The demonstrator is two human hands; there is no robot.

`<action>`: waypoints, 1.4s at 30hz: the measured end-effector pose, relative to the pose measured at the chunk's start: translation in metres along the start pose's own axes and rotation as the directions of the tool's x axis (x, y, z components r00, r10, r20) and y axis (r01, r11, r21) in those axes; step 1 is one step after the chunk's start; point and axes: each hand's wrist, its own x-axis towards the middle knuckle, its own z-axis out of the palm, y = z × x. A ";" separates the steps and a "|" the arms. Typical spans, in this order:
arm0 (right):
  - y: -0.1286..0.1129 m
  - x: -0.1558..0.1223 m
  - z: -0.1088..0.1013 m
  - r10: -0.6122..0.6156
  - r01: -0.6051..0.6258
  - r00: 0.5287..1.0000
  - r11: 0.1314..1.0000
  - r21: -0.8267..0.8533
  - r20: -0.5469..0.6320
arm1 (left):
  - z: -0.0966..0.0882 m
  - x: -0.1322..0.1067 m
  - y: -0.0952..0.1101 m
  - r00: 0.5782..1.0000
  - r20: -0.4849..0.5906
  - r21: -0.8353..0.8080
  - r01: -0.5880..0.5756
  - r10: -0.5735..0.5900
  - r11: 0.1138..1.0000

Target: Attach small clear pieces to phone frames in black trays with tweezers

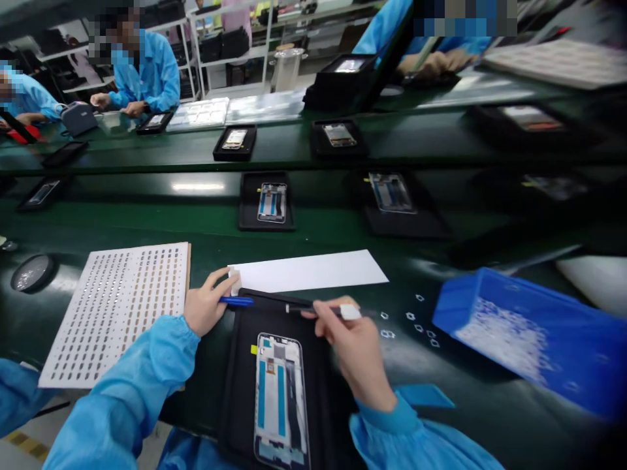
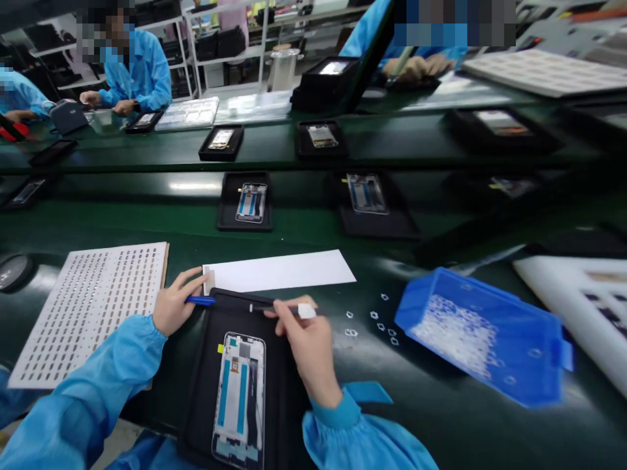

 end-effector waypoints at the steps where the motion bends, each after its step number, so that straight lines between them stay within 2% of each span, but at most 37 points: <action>1: 0.004 -0.013 -0.007 0.001 -0.001 1.000 0.999 -0.054 0.005 | -0.002 0.000 0.007 1.000 -0.021 -0.114 -0.021 0.019 0.993; 3: 0.011 -0.032 -0.013 0.023 -0.020 1.000 0.993 -0.118 0.018 | -0.006 0.003 0.024 0.996 0.049 -0.305 -0.057 0.076 0.951; 5: 0.014 -0.043 -0.014 0.026 -0.023 0.999 0.989 -0.147 0.021 | -0.009 0.009 0.043 0.966 0.213 -0.379 -0.059 0.149 0.923; 8: 0.014 -0.047 -0.012 -0.005 0.012 0.999 0.983 -0.183 0.034 | -0.008 0.018 0.063 0.884 0.432 -0.322 -0.035 0.179 0.946; 11: 0.015 -0.046 -0.011 -0.012 0.021 0.999 0.981 -0.192 0.047 | -0.005 0.025 0.070 0.840 0.517 -0.243 -0.042 0.166 0.969; 28: 0.020 -0.050 -0.011 -0.020 0.029 0.999 0.973 -0.227 0.040 | -0.006 0.026 0.077 0.824 0.551 -0.140 -0.064 0.132 0.988; 32: 0.021 -0.051 -0.012 -0.070 0.080 0.996 0.958 -0.276 0.048 | -0.004 0.023 0.080 0.841 0.527 -0.083 -0.092 0.121 0.992; 38: 0.020 -0.052 -0.015 -0.167 0.170 0.985 0.946 -0.277 0.035 | -0.004 0.023 0.083 0.826 0.554 -0.048 -0.091 0.102 0.995; 42: 0.018 -0.052 -0.012 -0.224 0.234 0.972 0.921 -0.313 0.067 | -0.003 0.023 0.082 0.832 0.542 -0.070 -0.095 0.118 0.993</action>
